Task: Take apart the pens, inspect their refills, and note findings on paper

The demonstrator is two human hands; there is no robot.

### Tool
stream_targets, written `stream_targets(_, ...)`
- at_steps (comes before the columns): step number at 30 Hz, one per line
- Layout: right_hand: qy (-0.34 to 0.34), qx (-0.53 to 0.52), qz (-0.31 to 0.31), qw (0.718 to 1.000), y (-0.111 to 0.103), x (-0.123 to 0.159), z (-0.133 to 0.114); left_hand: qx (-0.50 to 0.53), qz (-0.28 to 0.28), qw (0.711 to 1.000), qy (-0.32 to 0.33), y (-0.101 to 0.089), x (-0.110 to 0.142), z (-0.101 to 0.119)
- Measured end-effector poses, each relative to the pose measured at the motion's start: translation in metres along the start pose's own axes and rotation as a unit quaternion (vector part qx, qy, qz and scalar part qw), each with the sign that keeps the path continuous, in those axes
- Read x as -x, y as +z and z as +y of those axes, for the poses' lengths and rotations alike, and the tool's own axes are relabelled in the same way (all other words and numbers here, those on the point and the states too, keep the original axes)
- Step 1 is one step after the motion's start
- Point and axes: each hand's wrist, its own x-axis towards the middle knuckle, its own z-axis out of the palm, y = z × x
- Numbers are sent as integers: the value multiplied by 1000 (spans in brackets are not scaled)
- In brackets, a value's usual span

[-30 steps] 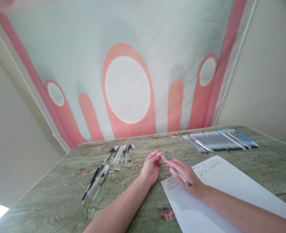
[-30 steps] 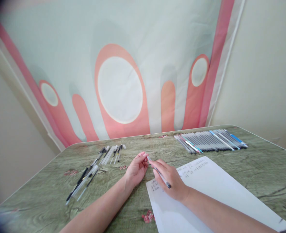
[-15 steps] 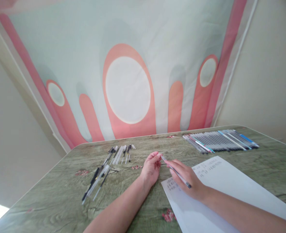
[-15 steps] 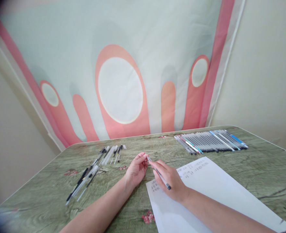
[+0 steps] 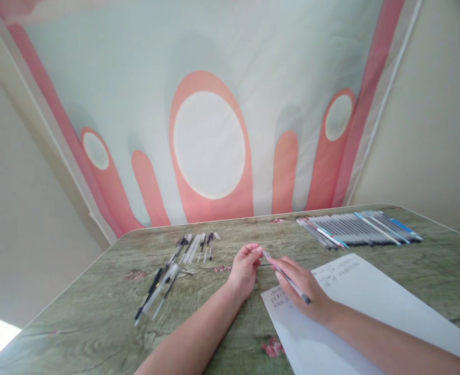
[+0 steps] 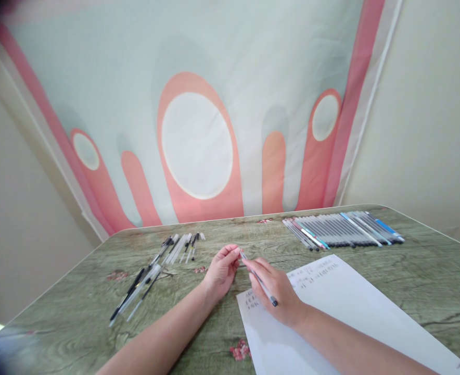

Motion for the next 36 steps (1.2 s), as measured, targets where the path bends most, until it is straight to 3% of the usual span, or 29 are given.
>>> stream_targets(2,9,-7,9,1000,0,0,0,-121,-11,992,37,-6,-6,4)
stream_targets(4,15,-10,14,1000,-1,0,0,-288,-17,954,85,-16,-13,12)
stream_targets(6,15,-11,11,1000,-1,1,0,-484,-7,862,152,-31,-21,23)
stream_targets(8,11,-12,7,1000,-1,2,-1,-652,29,730,203,-49,-27,34)
stream_targets(10,9,-15,0,1000,-1,2,-1,-760,70,615,198,-67,-33,42)
stream_targets(12,11,-17,-5,1000,-1,1,-2,-815,98,544,171,-83,-38,44)
stream_targets(14,14,-18,-7,1000,-1,0,-3,-837,110,512,159,-94,-43,43)
stream_targets(18,17,-22,-8,1000,-1,-2,-3,-846,122,494,161,-102,-47,37)
stream_targets(22,22,-30,-3,999,0,-1,-2,-843,116,500,161,-99,-44,38)
stream_targets(30,18,-30,4,999,-3,-1,-6,-786,41,581,210,-72,-30,36)
stream_targets(36,13,-26,20,999,-2,-1,-3,-782,-14,600,166,-49,-20,34)
